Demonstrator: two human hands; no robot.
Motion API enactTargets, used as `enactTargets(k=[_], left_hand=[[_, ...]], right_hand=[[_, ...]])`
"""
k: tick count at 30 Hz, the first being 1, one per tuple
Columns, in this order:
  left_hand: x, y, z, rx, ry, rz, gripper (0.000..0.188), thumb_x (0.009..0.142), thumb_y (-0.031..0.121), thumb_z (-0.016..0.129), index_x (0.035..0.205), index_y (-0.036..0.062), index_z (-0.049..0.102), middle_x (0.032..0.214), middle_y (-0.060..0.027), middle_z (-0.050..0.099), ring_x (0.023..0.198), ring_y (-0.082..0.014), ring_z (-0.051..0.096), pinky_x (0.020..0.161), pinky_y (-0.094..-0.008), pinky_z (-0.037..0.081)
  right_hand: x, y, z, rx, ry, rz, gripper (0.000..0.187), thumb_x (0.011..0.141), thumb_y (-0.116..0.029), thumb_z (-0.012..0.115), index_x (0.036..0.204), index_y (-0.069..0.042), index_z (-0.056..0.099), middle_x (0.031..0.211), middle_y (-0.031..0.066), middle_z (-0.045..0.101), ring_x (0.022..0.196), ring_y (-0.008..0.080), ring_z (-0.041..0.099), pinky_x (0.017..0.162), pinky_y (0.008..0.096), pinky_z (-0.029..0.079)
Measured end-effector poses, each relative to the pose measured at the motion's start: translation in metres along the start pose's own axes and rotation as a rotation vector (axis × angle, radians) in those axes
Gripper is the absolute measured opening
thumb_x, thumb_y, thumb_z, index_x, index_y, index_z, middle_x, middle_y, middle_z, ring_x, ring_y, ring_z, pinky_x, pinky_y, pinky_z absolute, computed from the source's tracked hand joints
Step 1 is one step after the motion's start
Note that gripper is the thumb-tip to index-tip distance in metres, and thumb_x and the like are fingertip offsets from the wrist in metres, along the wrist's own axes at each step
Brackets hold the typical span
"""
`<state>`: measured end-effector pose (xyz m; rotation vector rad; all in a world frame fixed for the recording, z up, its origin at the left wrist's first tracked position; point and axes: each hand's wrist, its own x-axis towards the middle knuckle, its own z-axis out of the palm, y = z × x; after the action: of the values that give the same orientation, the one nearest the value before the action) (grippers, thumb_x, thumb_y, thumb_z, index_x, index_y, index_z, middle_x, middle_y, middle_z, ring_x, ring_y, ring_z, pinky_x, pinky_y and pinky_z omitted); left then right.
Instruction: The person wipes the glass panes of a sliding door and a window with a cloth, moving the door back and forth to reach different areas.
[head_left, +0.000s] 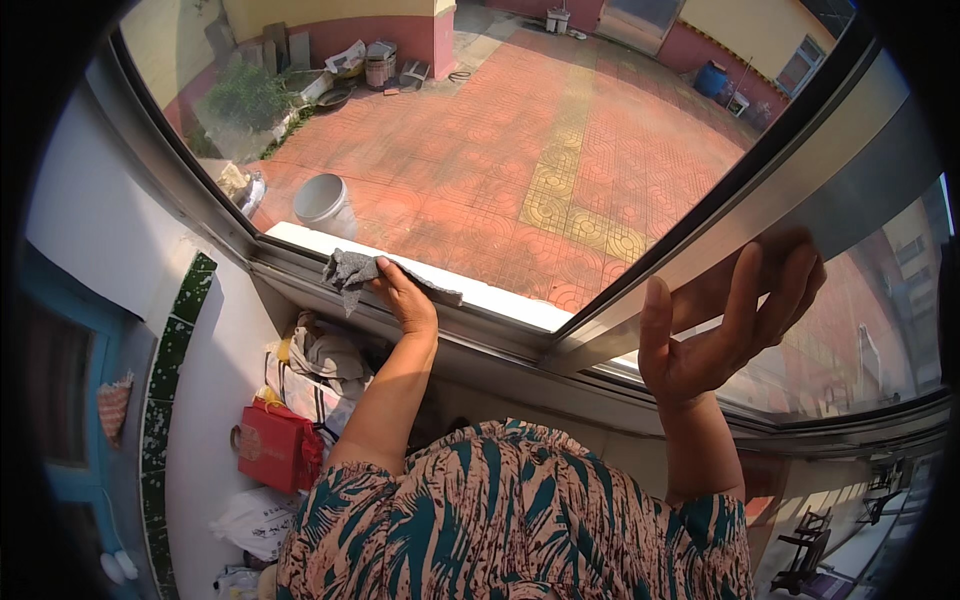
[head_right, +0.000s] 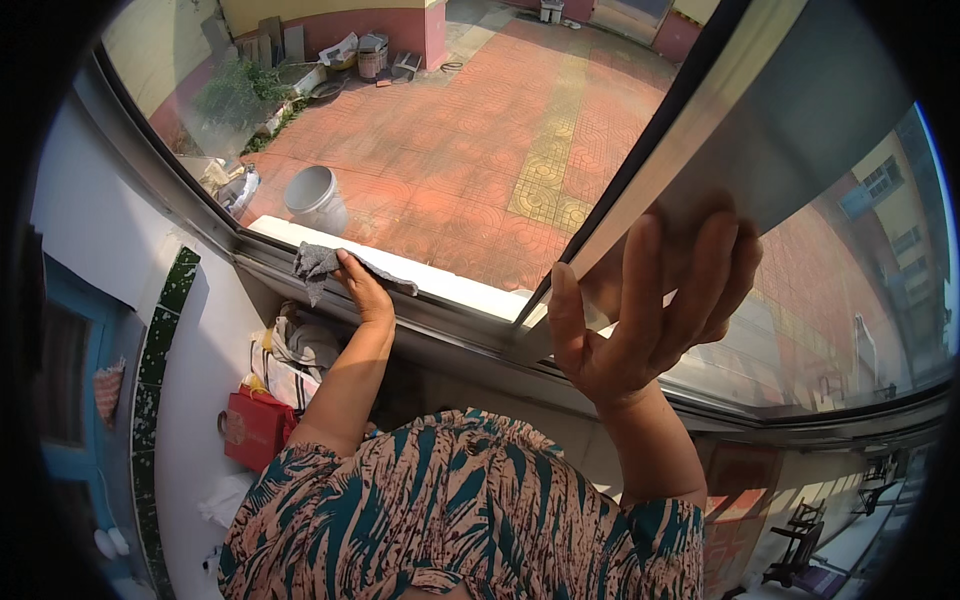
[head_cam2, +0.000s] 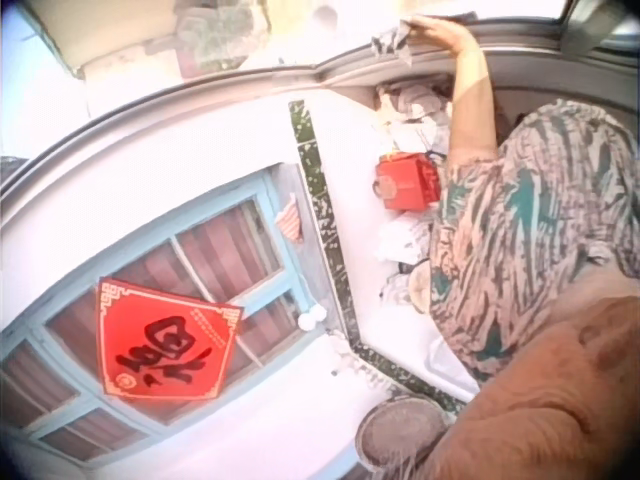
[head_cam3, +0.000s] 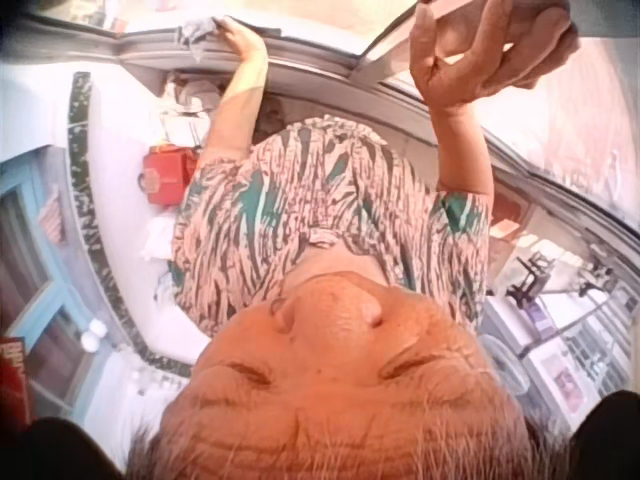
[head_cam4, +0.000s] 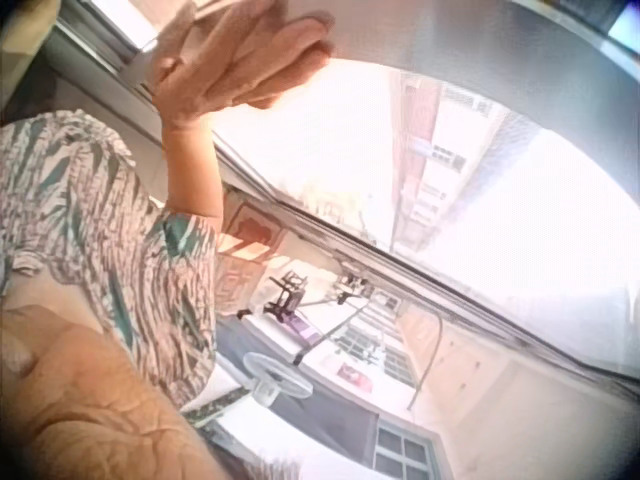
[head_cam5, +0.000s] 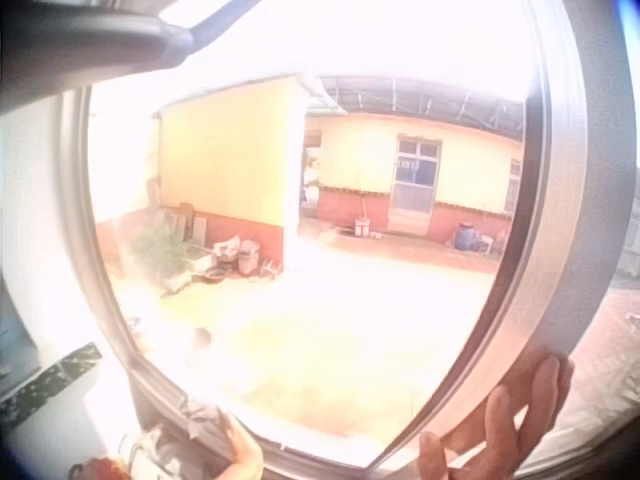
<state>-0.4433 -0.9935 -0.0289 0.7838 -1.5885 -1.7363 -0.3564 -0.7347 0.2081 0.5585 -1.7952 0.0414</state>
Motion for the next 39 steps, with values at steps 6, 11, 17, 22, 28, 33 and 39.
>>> enactTargets(k=[6, 11, 17, 22, 28, 33, 39], left_hand=[[-0.079, -0.026, 0.041, 0.066, 0.102, 0.051, 0.070, 0.102, 0.045, 0.038, 0.135, -0.0163, 0.029, 0.132, -0.0335, 0.037, 0.118, -0.0416, 0.043, 0.100, -0.0424, 0.035], [-0.140, -0.004, 0.062, -0.135, -0.136, -0.239, 0.061, 0.100, 0.046, 0.044, 0.126, -0.0086, 0.038, 0.130, -0.0198, 0.042, 0.119, -0.0239, 0.046, 0.099, -0.0359, 0.039], [-0.178, 0.026, 0.047, -0.450, -0.418, -0.278, 0.063, 0.098, 0.042, 0.050, 0.142, 0.0017, 0.030, 0.144, -0.0062, 0.037, 0.131, -0.0190, 0.036, 0.112, -0.0344, 0.023], [-0.190, 0.092, 0.049, -0.553, -0.251, 0.083, 0.050, 0.102, 0.029, 0.049, 0.139, -0.0015, 0.035, 0.138, -0.0128, 0.045, 0.123, -0.0205, 0.046, 0.106, -0.0328, 0.034], [-0.262, 0.088, 0.031, -0.416, -0.669, 0.982, 0.040, 0.102, 0.020, 0.048, 0.133, -0.0052, 0.042, 0.131, -0.0169, 0.051, 0.116, -0.0220, 0.051, 0.102, -0.0358, 0.038], [-0.351, 0.090, 0.038, 0.032, -1.527, -0.103, 0.044, 0.099, 0.021, 0.052, 0.136, -0.0004, 0.043, 0.136, -0.0161, 0.044, 0.123, -0.0243, 0.045, 0.105, -0.0417, 0.034], [-0.314, 0.109, 0.039, 0.274, -1.082, 0.881, 0.053, 0.096, 0.016, 0.055, 0.142, -0.0011, 0.034, 0.141, -0.0120, 0.036, 0.130, -0.0227, 0.040, 0.112, -0.0373, 0.027]], right_hand=[[-0.045, 0.002, -0.060, 0.366, -0.125, 0.072, 0.023, 0.086, -0.015, 0.063, 0.107, -0.009, 0.070, 0.123, 0.0104, 0.064, 0.119, 0.0246, 0.058, 0.097, 0.0322, 0.038], [-0.121, 0.039, -0.101, 0.402, -0.364, 0.169, 0.023, 0.083, -0.005, 0.063, 0.106, -0.006, 0.067, 0.114, 0.0096, 0.067, 0.111, 0.0237, 0.062, 0.087, 0.0349, 0.043], [-0.191, 0.064, -0.138, 0.487, -0.520, 0.281, 0.023, 0.081, -0.002, 0.063, 0.104, -0.005, 0.065, 0.105, 0.0085, 0.068, 0.101, 0.0238, 0.065, 0.081, 0.0358, 0.047], [-0.228, 0.076, -0.140, 0.556, -0.528, 0.291, 0.033, 0.079, -0.006, 0.067, 0.111, -0.007, 0.062, 0.111, 0.0075, 0.066, 0.104, 0.0237, 0.063, 0.081, 0.0366, 0.046], [-0.229, 0.079, -0.148, 0.982, -0.440, 0.612, 0.087, 0.078, -0.028, 0.077, 0.148, -0.008, 0.028, 0.150, 0.0174, 0.029, 0.131, 0.0328, 0.042, 0.095, 0.0421, 0.044], [-0.266, 0.075, -0.134, 1.203, -0.485, 1.000, 0.078, 0.083, -0.023, 0.073, 0.147, -0.012, 0.030, 0.147, 0.0166, 0.029, 0.129, 0.0293, 0.042, 0.097, 0.0377, 0.046], [-0.310, 0.141, -0.164, 0.860, -0.054, 1.214, 0.042, 0.092, 0.004, 0.053, 0.133, -0.004, 0.049, 0.126, 0.0075, 0.054, 0.115, 0.0163, 0.052, 0.097, 0.0281, 0.042]])
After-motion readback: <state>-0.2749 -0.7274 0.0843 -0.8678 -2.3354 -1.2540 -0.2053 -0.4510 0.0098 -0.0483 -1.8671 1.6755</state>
